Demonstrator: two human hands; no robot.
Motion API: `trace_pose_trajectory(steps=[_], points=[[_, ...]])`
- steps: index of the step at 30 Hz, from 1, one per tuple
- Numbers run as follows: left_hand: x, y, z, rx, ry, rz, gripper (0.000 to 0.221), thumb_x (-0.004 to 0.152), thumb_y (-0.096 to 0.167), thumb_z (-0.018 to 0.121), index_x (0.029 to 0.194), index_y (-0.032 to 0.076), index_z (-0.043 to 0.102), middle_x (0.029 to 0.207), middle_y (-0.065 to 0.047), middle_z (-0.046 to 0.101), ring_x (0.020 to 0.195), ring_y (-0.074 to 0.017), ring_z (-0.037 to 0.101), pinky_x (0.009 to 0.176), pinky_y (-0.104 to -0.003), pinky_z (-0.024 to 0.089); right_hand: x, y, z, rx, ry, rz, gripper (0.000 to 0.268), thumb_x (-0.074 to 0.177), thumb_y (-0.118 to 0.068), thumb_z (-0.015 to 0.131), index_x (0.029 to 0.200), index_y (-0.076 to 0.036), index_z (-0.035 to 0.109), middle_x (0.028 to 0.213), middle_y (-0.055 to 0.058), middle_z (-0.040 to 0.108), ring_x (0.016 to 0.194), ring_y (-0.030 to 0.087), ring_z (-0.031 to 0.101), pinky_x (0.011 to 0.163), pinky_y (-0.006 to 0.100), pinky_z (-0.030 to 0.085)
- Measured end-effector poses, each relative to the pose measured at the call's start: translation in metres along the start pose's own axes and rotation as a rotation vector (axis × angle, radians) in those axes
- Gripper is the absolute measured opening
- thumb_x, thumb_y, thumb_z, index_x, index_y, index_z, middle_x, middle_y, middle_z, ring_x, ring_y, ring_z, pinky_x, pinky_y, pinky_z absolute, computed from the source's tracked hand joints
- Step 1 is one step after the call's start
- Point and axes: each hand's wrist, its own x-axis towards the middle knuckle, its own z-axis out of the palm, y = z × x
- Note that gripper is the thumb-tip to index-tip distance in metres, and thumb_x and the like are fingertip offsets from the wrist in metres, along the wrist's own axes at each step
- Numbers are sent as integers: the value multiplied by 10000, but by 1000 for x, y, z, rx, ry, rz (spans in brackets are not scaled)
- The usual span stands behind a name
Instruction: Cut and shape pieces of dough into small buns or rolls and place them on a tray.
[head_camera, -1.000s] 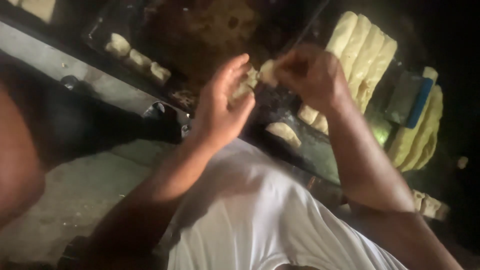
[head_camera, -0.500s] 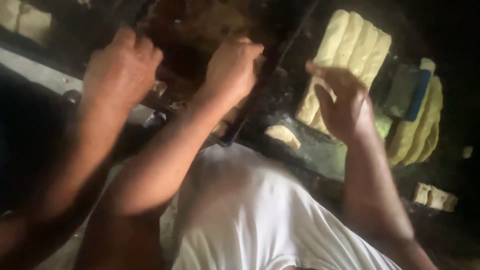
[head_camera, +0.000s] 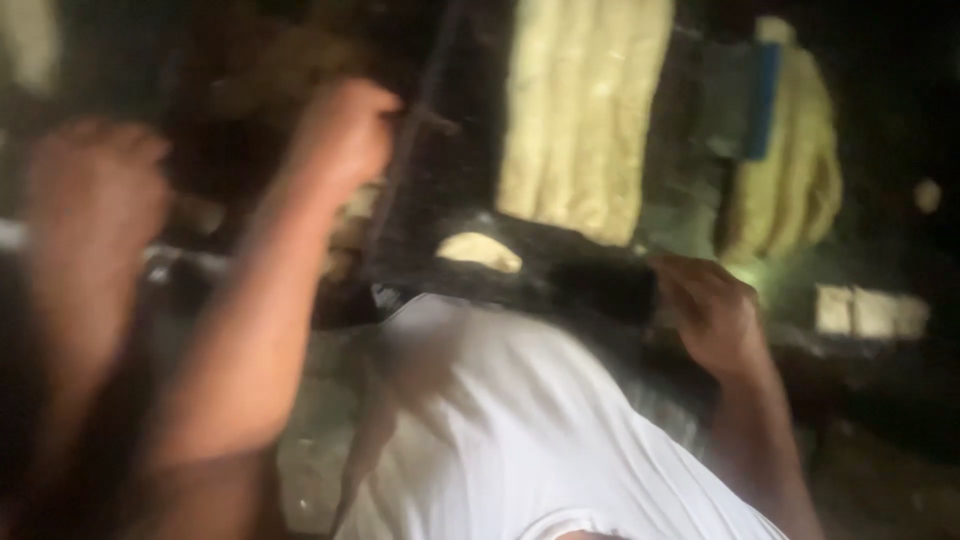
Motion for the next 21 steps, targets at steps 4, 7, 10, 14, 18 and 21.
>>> trace_pose_trajectory(steps=[4,7,10,14,18,21], points=[[-2,27,-4,115,-98,-85,305,942,120,607,1195,23,748,1177,-269,693,1077,-448,657,917,-530,517,-37,44,-40,-68,58,129,355,930,4,621,1266,-64,714,1220,181,726,1104,354,709,931,423,571],[-6,10,16,294,16,-72,353,1003,56,594,1337,-15,685,1218,-282,689,1091,-433,670,939,-532,530,-68,124,-70,-106,170,242,293,962,-8,599,1227,-70,706,1263,170,728,1151,336,720,963,427,579],[-14,46,12,-20,232,-87,490,983,33,555,1471,-14,537,1340,-276,590,1216,-423,586,962,-529,489,-78,141,-103,-396,217,213,288,941,-5,628,1208,-56,718,1283,175,731,1184,362,704,977,448,566],[-46,133,2,58,315,-72,385,1013,32,635,1391,-33,597,1381,-262,591,1245,-440,561,985,-559,457,-83,123,-118,-696,131,214,317,790,-54,725,1105,-73,752,1215,171,738,1145,402,677,897,493,540],[-77,168,34,-178,180,145,256,971,71,744,1222,56,695,1213,-128,703,1135,-264,670,1019,-399,541,-81,85,-108,-246,20,604,297,821,-97,791,1098,-57,693,1140,160,723,1029,303,711,830,432,576],[-100,188,85,-759,-150,25,405,911,104,744,1290,49,614,1209,-93,714,1010,-175,726,880,-312,591,-58,49,-59,500,13,576,420,858,-37,748,1255,-46,609,1163,138,697,1004,226,712,809,354,611]])
